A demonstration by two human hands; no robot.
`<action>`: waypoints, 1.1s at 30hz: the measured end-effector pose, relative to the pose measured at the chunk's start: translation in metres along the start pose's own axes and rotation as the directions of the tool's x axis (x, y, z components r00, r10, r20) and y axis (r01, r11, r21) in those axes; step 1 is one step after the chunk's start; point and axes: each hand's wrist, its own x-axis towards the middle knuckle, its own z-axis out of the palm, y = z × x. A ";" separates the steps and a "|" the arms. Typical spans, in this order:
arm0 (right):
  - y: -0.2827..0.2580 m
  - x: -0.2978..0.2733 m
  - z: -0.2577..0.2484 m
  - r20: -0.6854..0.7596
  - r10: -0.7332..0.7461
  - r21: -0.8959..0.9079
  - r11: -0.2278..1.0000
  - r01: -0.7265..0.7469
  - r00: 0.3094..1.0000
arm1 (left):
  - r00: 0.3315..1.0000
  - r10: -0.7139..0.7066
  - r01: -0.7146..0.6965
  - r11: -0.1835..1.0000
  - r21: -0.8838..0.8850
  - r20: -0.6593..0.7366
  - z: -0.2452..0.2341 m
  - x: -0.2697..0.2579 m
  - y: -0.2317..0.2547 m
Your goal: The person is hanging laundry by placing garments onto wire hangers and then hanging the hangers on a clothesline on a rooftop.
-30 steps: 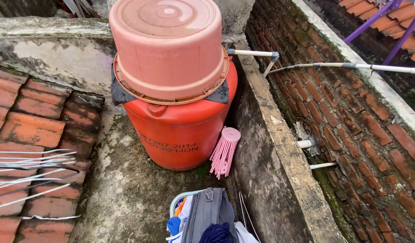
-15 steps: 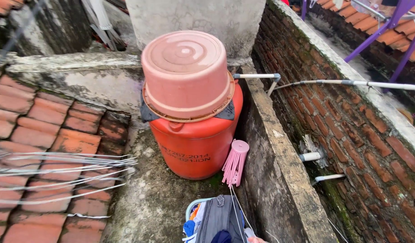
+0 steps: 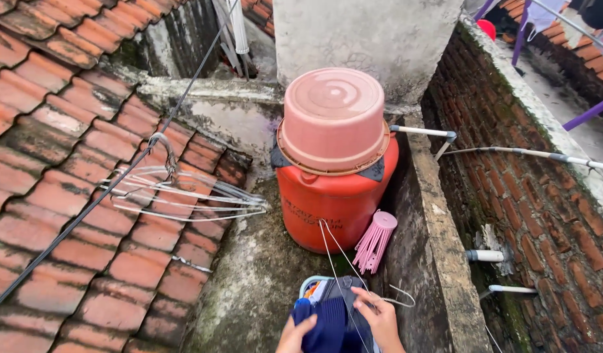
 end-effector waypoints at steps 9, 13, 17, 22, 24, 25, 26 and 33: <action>-0.081 -0.043 0.061 0.225 -0.305 -0.132 0.932 0.339 0.926 | 0.998 -0.028 0.024 0.995 0.093 0.049 0.068 -0.088 0.129; -0.104 -0.048 0.089 0.186 -0.496 -0.063 0.856 0.514 0.848 | 0.988 -0.034 0.012 0.990 0.141 0.150 0.061 -0.076 0.130; -0.109 -0.029 0.084 0.037 -0.454 -0.202 0.869 0.452 0.890 | 0.967 0.001 -0.042 0.987 0.156 0.254 0.059 -0.076 0.149; -0.155 -0.031 0.089 -0.053 -0.416 -0.334 0.864 0.377 0.908 | 0.912 0.365 -0.410 0.787 0.461 0.188 0.054 -0.075 0.149; -0.163 -0.031 0.093 -0.042 -0.437 -0.350 0.849 0.396 0.899 | 0.851 0.401 -0.524 0.598 0.607 0.340 0.056 -0.088 0.151; -0.168 -0.031 0.095 -0.033 -0.457 -0.367 0.833 0.414 0.889 | 0.779 0.392 -0.620 0.365 0.694 0.489 0.058 -0.094 0.153; -0.175 -0.028 0.096 -0.029 -0.461 -0.366 0.830 0.420 0.887 | 0.776 0.398 -0.623 0.365 0.692 0.489 0.056 -0.086 0.148; -0.201 0.004 0.078 0.151 -0.537 -0.401 0.734 0.548 0.830 | 0.377 0.589 -0.752 -0.256 0.607 0.715 0.059 -0.079 0.146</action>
